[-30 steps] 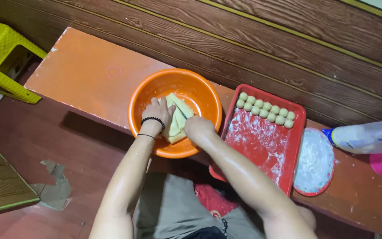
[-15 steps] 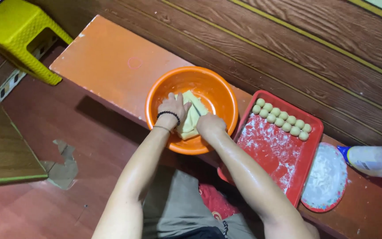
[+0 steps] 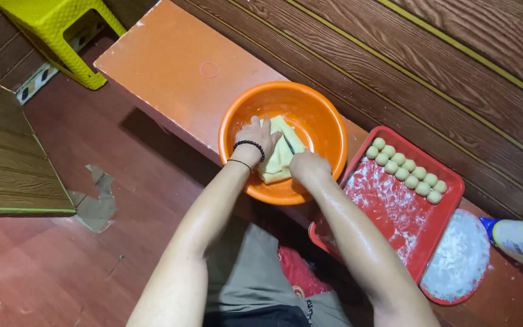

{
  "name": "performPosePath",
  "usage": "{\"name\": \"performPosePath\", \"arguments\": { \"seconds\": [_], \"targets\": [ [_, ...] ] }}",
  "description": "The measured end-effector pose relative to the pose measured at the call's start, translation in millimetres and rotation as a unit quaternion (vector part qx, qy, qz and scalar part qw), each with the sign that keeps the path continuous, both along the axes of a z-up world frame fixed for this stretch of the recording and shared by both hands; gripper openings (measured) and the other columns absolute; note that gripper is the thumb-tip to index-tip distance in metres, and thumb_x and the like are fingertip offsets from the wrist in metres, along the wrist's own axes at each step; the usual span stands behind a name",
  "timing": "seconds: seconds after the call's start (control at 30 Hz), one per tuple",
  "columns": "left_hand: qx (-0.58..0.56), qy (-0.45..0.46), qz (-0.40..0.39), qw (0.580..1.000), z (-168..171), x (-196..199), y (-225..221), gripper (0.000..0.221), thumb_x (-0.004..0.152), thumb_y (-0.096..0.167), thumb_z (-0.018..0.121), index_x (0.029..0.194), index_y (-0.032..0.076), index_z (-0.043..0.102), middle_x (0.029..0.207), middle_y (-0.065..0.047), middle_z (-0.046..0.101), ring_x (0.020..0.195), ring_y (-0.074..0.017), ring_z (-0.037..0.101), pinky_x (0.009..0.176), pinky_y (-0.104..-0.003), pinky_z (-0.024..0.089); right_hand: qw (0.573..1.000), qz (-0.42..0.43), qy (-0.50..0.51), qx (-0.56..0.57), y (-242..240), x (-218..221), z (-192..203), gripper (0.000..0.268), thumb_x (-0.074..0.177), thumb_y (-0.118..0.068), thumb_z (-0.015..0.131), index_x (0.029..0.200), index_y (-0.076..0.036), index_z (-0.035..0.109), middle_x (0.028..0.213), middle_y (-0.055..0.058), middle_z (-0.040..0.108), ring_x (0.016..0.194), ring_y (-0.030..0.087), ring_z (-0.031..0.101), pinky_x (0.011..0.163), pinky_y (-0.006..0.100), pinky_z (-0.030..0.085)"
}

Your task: Portioning dough from a bowl using a spatula and rolling the pieces into small balls by hand before placing them in a tray.

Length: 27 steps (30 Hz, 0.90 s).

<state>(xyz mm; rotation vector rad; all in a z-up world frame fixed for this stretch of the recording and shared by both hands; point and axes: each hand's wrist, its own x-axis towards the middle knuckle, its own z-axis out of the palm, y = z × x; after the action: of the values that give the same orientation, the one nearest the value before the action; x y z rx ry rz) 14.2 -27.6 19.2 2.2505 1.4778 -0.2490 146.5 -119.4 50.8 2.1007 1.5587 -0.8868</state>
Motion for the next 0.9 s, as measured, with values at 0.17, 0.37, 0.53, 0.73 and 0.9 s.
{"name": "performPosePath", "arguments": {
  "seconds": [0.17, 0.37, 0.53, 0.73, 0.9],
  "targets": [
    [0.005, -0.007, 0.004, 1.0, 2, 0, 2, 0.07, 0.105, 0.06, 0.032, 0.155, 0.011, 0.036, 0.135, -0.018, 0.046, 0.119, -0.0458, 0.057, 0.095, -0.056, 0.051, 0.995, 0.007, -0.052, -0.083, 2, -14, 66, 0.051, 0.087, -0.01, 0.057, 0.136, 0.004, 0.062, 0.139, 0.017, 0.064, 0.136, 0.037, 0.056, 0.103, 0.061, 0.048],
    [0.005, -0.003, 0.003, 1.0, -3, 2, 2, 0.069, 0.105, 0.058, 0.032, 0.155, 0.01, 0.036, 0.135, -0.018, 0.046, 0.118, -0.0456, 0.057, 0.094, -0.056, 0.051, 0.997, 0.01, -0.054, -0.049, -8, -9, 38, 0.049, 0.088, -0.01, 0.051, 0.133, 0.005, 0.064, 0.132, 0.018, 0.068, 0.131, 0.037, 0.061, 0.1, 0.061, 0.05],
    [-0.004, -0.001, -0.005, 1.0, -6, 1, -1, 0.07, 0.105, 0.059, 0.032, 0.155, 0.01, 0.036, 0.135, -0.018, 0.046, 0.119, -0.0457, 0.057, 0.094, -0.057, 0.052, 0.999, 0.001, -0.018, 0.041, -17, 0, 24, 0.049, 0.097, -0.011, 0.032, 0.132, 0.009, 0.06, 0.122, 0.023, 0.07, 0.121, 0.044, 0.066, 0.096, 0.062, 0.053],
    [-0.009, -0.005, 0.001, 1.0, -9, 3, 2, 0.068, 0.106, 0.058, 0.031, 0.155, 0.01, 0.035, 0.135, -0.018, 0.046, 0.119, -0.0465, 0.057, 0.095, -0.059, 0.052, 0.998, 0.029, -0.05, 0.024, -3, 5, 18, 0.039, 0.095, -0.016, 0.057, 0.127, 0.003, 0.068, 0.124, 0.02, 0.072, 0.121, 0.042, 0.067, 0.094, 0.058, 0.055],
    [0.0, -0.002, -0.004, 1.0, -7, 3, 0, 0.068, 0.106, 0.058, 0.031, 0.155, 0.01, 0.033, 0.134, -0.017, 0.044, 0.119, -0.0476, 0.056, 0.097, -0.059, 0.05, 0.992, -0.009, -0.099, -0.08, 3, -2, 49, 0.067, 0.078, -0.027, 0.08, 0.137, -0.001, 0.062, 0.14, 0.013, 0.067, 0.133, 0.031, 0.06, 0.106, 0.05, 0.052]
  ]
}}
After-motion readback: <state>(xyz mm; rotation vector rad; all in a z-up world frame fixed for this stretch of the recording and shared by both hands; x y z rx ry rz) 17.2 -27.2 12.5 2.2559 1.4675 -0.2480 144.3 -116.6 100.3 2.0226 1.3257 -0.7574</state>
